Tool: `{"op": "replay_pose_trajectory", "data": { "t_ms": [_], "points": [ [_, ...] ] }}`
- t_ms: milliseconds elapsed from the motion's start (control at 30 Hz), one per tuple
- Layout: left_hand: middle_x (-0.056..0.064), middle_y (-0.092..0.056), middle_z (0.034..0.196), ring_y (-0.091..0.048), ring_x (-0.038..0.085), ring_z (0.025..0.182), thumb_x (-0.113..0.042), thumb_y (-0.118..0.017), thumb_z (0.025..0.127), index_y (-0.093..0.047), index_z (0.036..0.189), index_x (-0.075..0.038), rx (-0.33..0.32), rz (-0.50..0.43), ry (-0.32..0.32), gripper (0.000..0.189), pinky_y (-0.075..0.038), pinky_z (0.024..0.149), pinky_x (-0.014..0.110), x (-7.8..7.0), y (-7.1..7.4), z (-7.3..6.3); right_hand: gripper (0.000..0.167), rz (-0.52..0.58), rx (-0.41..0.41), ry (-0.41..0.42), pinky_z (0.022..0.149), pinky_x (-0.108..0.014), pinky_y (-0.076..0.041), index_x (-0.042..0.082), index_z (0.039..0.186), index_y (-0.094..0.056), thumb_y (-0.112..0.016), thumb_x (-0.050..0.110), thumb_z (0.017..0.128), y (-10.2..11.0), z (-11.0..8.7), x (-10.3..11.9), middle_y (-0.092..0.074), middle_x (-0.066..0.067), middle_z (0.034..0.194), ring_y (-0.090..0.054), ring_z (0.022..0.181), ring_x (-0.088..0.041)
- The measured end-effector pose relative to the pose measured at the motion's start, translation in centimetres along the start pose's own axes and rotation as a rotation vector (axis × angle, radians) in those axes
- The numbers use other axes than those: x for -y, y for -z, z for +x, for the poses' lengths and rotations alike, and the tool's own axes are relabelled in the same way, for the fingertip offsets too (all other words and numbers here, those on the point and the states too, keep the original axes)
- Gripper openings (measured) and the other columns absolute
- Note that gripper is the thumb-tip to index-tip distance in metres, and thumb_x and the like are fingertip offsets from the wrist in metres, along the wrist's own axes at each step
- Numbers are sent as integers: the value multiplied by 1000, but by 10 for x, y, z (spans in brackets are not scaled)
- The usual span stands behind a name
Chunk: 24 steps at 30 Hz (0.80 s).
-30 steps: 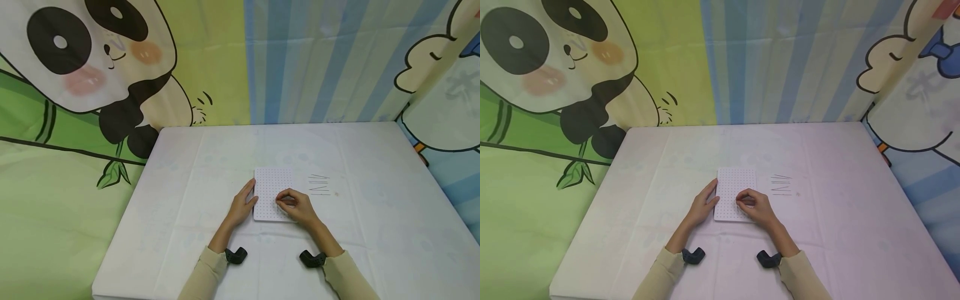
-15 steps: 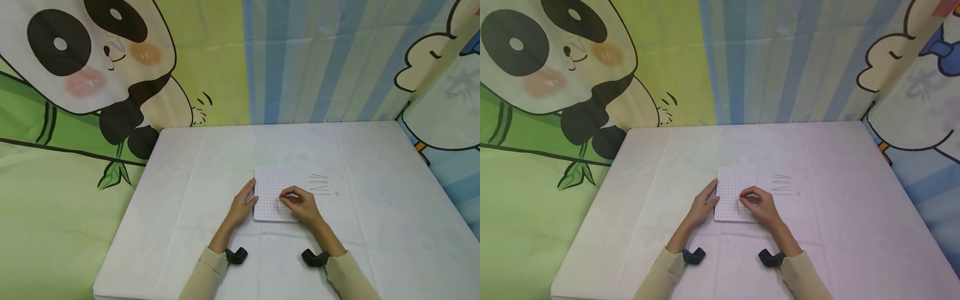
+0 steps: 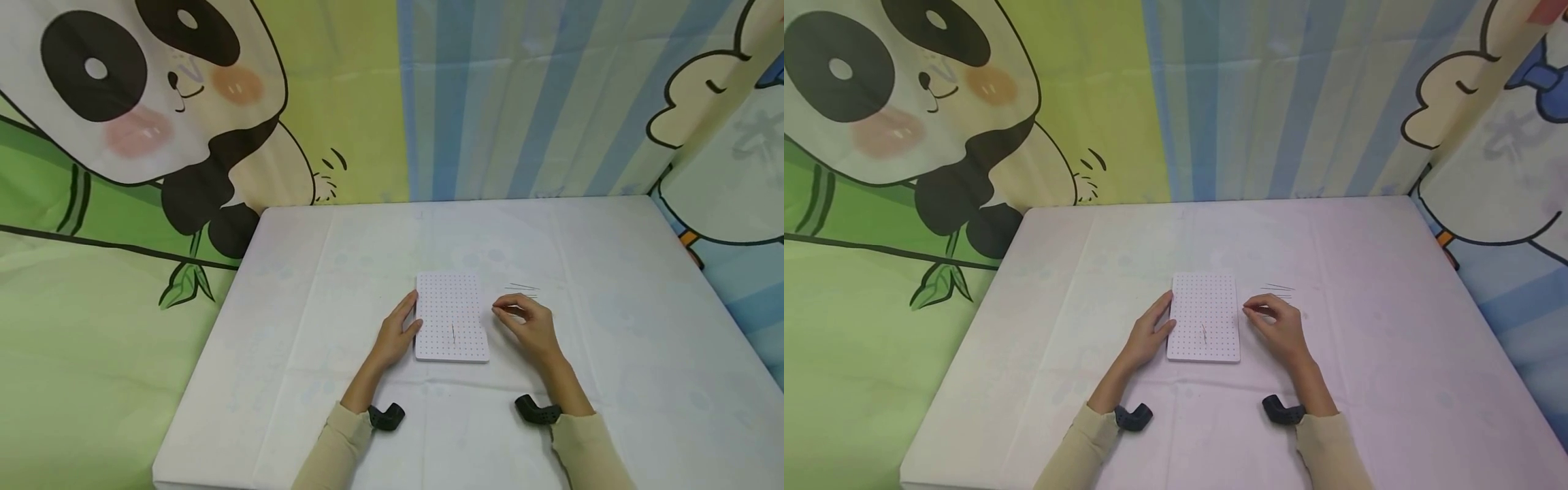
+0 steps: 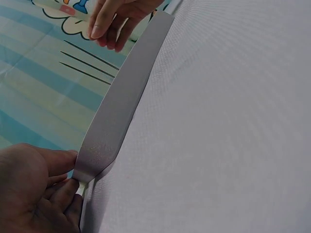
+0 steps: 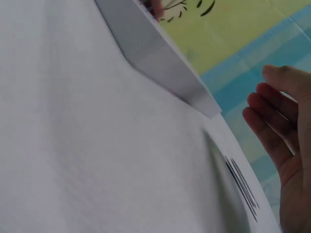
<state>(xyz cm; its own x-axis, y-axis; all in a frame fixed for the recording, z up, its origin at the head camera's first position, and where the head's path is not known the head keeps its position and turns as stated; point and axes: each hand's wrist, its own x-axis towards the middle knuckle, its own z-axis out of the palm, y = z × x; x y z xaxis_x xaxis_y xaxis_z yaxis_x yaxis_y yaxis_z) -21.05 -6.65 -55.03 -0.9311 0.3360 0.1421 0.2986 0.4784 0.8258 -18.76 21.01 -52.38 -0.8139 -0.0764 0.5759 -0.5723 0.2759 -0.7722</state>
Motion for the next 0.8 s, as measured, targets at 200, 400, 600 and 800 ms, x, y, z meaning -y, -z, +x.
{"op": "replay_pose_trajectory", "data": {
  "t_ms": [200,400,600,800],
  "points": [
    [7,-28,149,-21,14,136,-9,-54,93,-29,144,-5,-6,2,-8,57,-17,112,30,0,0,0,20,-211,-63,-37,76,-12,-49,4,90,-70,-72,-7,73,29,-7,-19,-68,-8,87,-62,83,-1],
    [6,-27,149,-21,14,136,-9,-54,93,-29,144,-5,-7,9,2,57,-17,112,30,1,0,1,16,-324,-66,-92,74,-8,-44,10,87,-72,-74,1,74,44,-12,-32,-68,-1,86,-58,80,5],
    [5,-27,149,-21,14,136,-10,-53,93,-28,144,-6,-5,6,8,58,-17,112,30,-1,0,1,13,-327,-15,-129,73,-5,-44,7,83,-72,-74,-2,74,46,-14,-34,-67,-4,86,-58,83,3],
    [6,-27,149,-21,14,137,-9,-53,93,-28,144,-6,-5,2,-4,58,-18,112,31,-2,1,0,13,-360,15,-135,74,-3,-41,8,80,-73,-76,-1,71,45,-14,-35,-68,-2,84,-56,82,3]
  ]
}}
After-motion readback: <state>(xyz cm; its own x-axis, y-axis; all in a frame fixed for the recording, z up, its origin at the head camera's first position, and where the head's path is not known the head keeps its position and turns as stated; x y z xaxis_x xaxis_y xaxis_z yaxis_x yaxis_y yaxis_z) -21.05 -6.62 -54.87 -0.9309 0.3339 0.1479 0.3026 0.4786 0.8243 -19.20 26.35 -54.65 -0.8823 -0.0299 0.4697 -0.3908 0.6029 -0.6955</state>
